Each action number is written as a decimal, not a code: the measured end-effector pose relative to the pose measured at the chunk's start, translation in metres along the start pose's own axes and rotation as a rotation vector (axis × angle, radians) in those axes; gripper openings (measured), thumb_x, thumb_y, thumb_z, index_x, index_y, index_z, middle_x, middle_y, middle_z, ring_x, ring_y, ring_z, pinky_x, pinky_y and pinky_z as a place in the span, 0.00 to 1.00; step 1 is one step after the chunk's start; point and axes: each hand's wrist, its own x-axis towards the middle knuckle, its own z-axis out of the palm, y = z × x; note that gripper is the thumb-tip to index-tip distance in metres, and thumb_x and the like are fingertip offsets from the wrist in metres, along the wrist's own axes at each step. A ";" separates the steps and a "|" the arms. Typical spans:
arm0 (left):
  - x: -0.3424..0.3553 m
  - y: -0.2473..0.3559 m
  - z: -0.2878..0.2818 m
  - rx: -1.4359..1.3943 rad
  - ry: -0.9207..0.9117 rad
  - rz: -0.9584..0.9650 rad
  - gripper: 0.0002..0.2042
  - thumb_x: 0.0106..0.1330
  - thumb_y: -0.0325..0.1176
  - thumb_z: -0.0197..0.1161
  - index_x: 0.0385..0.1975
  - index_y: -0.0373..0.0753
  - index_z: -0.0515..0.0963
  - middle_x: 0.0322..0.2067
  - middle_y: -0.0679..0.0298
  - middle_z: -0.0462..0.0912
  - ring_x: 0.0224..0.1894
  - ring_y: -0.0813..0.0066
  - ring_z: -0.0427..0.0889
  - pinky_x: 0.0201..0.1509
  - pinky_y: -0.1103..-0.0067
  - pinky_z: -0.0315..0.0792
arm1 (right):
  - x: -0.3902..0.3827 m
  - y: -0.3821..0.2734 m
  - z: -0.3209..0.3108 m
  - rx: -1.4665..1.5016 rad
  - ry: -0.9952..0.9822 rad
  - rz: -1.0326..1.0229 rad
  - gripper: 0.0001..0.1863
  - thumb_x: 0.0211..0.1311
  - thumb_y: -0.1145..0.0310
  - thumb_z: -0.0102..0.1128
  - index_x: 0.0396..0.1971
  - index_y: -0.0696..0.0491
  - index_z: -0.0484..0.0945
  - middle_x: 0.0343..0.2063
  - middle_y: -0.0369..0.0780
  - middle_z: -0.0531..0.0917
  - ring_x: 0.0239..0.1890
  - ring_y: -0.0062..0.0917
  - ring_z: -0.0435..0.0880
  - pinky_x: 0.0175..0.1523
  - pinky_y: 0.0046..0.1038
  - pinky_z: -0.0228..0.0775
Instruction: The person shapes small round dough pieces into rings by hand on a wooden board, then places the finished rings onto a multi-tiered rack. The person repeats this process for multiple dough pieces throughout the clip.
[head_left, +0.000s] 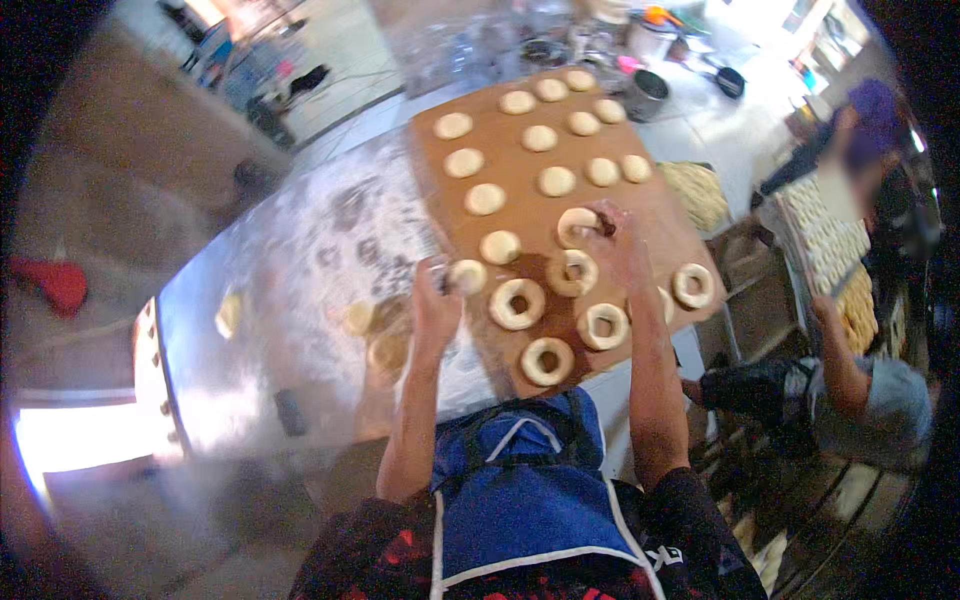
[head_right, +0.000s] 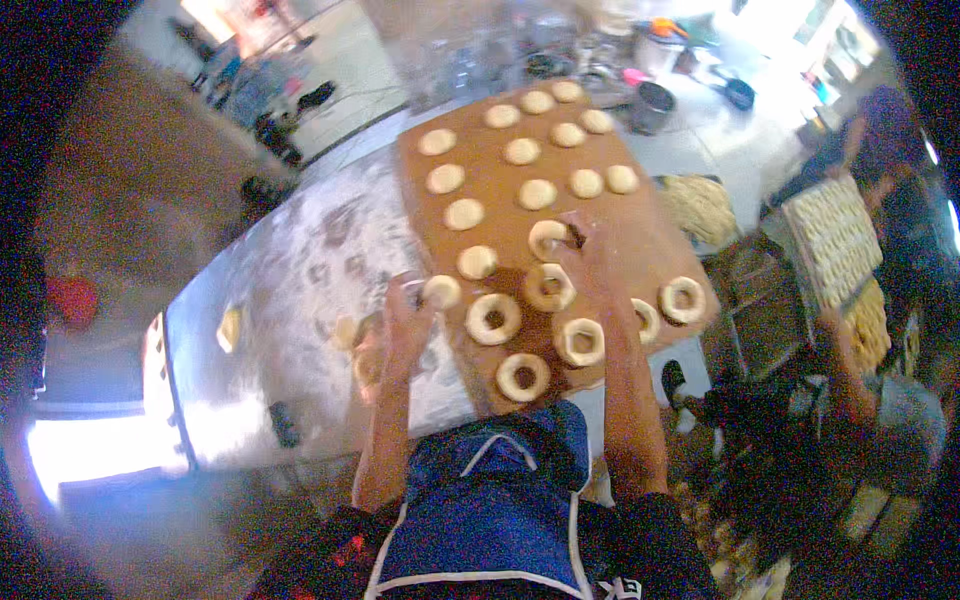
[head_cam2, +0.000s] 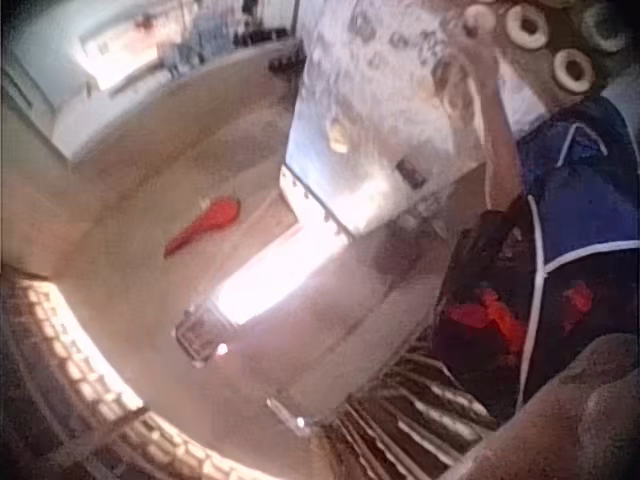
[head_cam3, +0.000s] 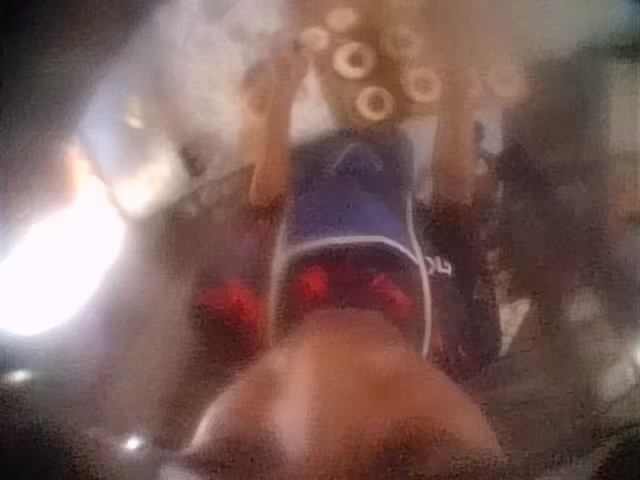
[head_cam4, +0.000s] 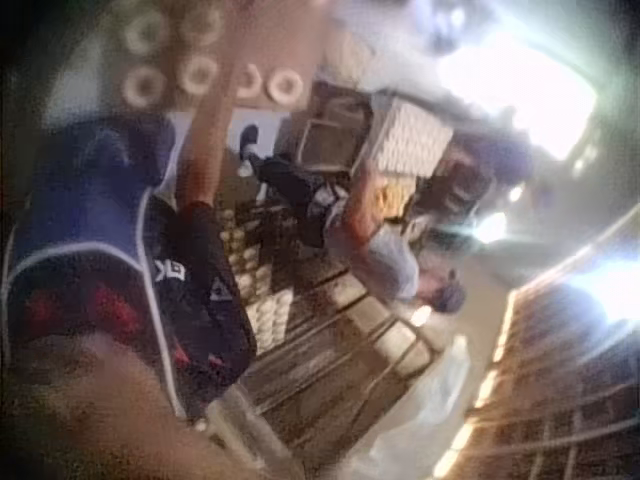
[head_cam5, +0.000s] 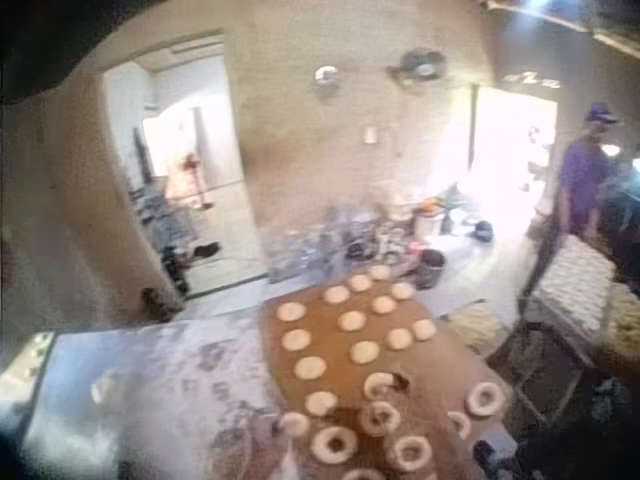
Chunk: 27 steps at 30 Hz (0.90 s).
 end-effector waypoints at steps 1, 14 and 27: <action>-0.002 -0.027 -0.025 0.070 0.102 0.013 0.21 0.59 0.26 0.65 0.50 0.35 0.66 0.40 0.51 0.78 0.40 0.62 0.81 0.45 0.70 0.75 | 0.000 -0.011 0.032 -0.048 -0.054 -0.054 0.17 0.50 0.76 0.67 0.43 0.57 0.78 0.38 0.40 0.82 0.39 0.24 0.82 0.46 0.27 0.77; 0.017 -0.151 -0.080 0.068 0.328 0.186 0.17 0.54 0.24 0.60 0.45 0.35 0.72 0.36 0.50 0.77 0.40 0.49 0.76 0.44 0.61 0.71 | 0.060 0.031 0.301 -1.222 -0.160 -0.407 0.14 0.46 0.64 0.69 0.33 0.52 0.81 0.33 0.42 0.83 0.42 0.41 0.81 0.44 0.38 0.73; -0.006 -0.127 -0.078 -0.574 -0.146 -0.088 0.15 0.66 0.32 0.61 0.47 0.28 0.75 0.35 0.56 0.83 0.39 0.74 0.81 0.42 0.78 0.75 | -0.049 -0.059 0.279 0.071 -0.081 0.076 0.24 0.46 0.75 0.70 0.44 0.57 0.69 0.31 0.42 0.81 0.35 0.26 0.81 0.39 0.30 0.75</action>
